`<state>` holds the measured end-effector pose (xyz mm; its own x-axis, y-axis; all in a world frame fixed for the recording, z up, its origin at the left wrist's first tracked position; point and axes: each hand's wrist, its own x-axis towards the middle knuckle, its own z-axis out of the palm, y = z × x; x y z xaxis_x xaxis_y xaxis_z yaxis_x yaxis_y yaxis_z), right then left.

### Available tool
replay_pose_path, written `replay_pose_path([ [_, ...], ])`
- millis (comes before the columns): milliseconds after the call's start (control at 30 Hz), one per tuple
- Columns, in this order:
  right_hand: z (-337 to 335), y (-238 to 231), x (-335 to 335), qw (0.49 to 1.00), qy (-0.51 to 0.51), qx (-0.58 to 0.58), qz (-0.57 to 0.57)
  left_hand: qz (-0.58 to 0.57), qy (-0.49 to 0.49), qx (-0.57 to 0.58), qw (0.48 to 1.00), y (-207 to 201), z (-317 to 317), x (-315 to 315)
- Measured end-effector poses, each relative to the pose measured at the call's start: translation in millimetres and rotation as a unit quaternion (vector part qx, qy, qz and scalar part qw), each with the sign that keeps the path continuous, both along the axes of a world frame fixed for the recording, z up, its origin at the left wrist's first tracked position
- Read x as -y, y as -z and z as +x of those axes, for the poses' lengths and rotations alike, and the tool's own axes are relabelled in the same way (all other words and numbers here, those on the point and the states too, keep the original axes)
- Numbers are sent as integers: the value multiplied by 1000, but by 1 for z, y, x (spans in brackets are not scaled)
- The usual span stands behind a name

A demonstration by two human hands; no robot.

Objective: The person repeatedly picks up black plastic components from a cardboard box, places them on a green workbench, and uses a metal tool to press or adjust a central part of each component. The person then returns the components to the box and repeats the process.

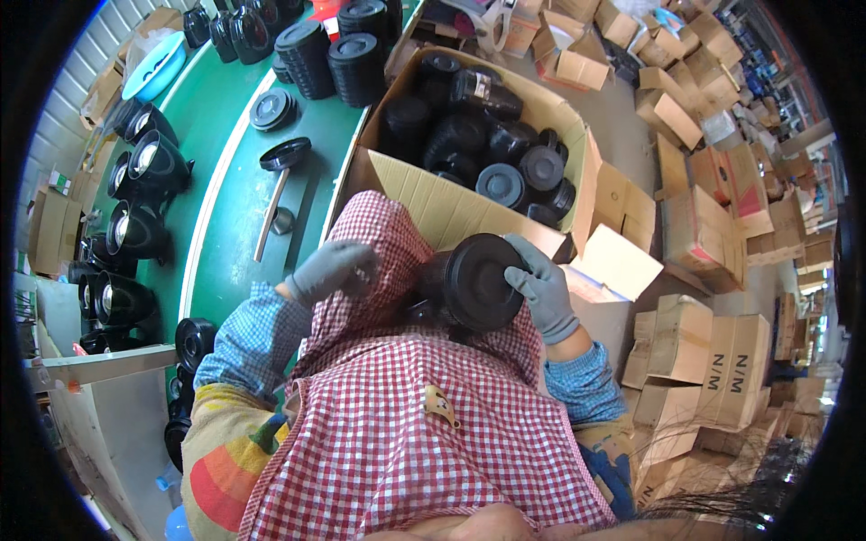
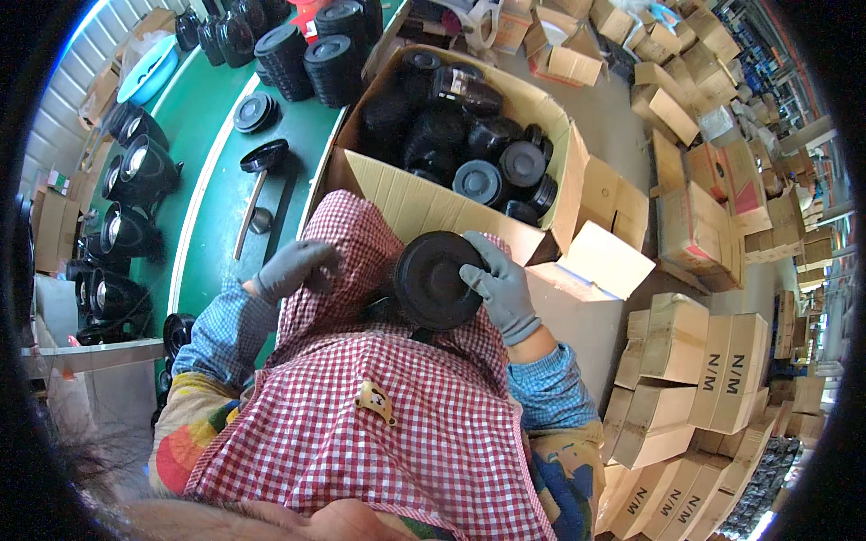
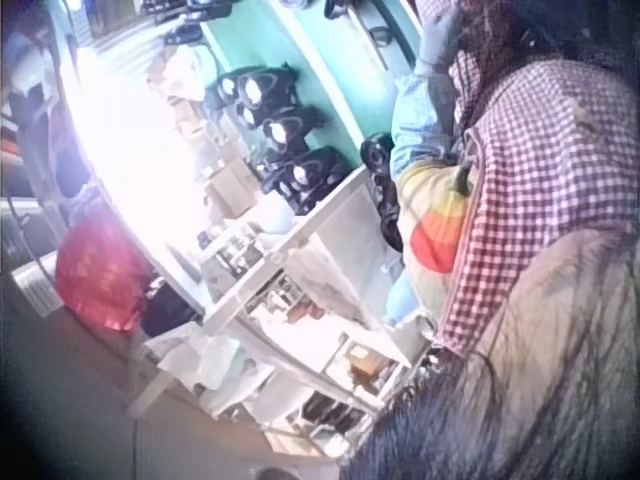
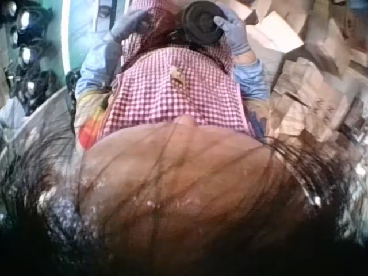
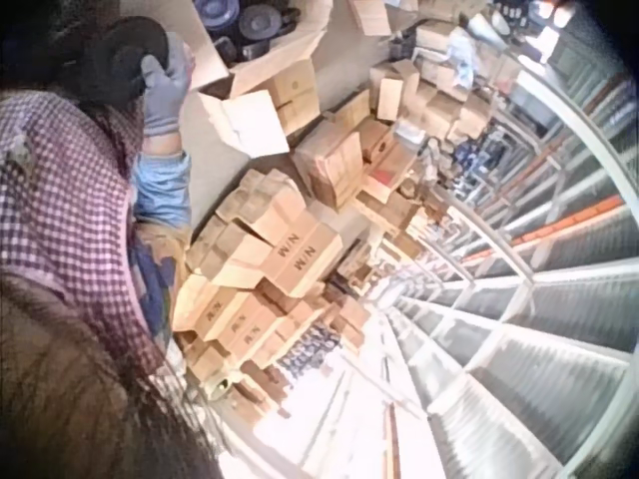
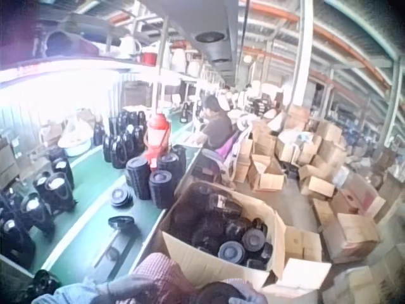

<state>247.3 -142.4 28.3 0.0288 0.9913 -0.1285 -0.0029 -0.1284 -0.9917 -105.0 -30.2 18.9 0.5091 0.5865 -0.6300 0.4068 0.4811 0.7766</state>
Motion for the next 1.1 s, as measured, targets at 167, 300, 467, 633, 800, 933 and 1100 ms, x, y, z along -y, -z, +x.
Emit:
replay_pose_path([
  [167, -14, -54, -29, 986, -32, 49, 154, -103, 26, 137, 985, 38, -5, 19],
  [300, -42, -89, -72, 963, -115, 72, 231, -270, -184, 494, 806, 29, -3, 24],
  [467, -44, -24, -151, 962, -63, 85, 251, 176, -270, 431, 843, -33, -73, -48],
  [633, -40, 35, -154, 974, -88, 153, 140, 318, -502, 296, 748, -58, -187, -187],
  [800, -46, 62, -120, 968, -40, 238, -69, 432, -586, 34, 685, 30, -291, -399],
  [933, -17, 106, -78, 964, -4, 253, -88, 378, -581, -89, 715, 55, -282, -503],
  [1100, -23, 103, -97, 937, -27, 319, -137, 358, -588, -153, 709, 72, -308, -537],
])
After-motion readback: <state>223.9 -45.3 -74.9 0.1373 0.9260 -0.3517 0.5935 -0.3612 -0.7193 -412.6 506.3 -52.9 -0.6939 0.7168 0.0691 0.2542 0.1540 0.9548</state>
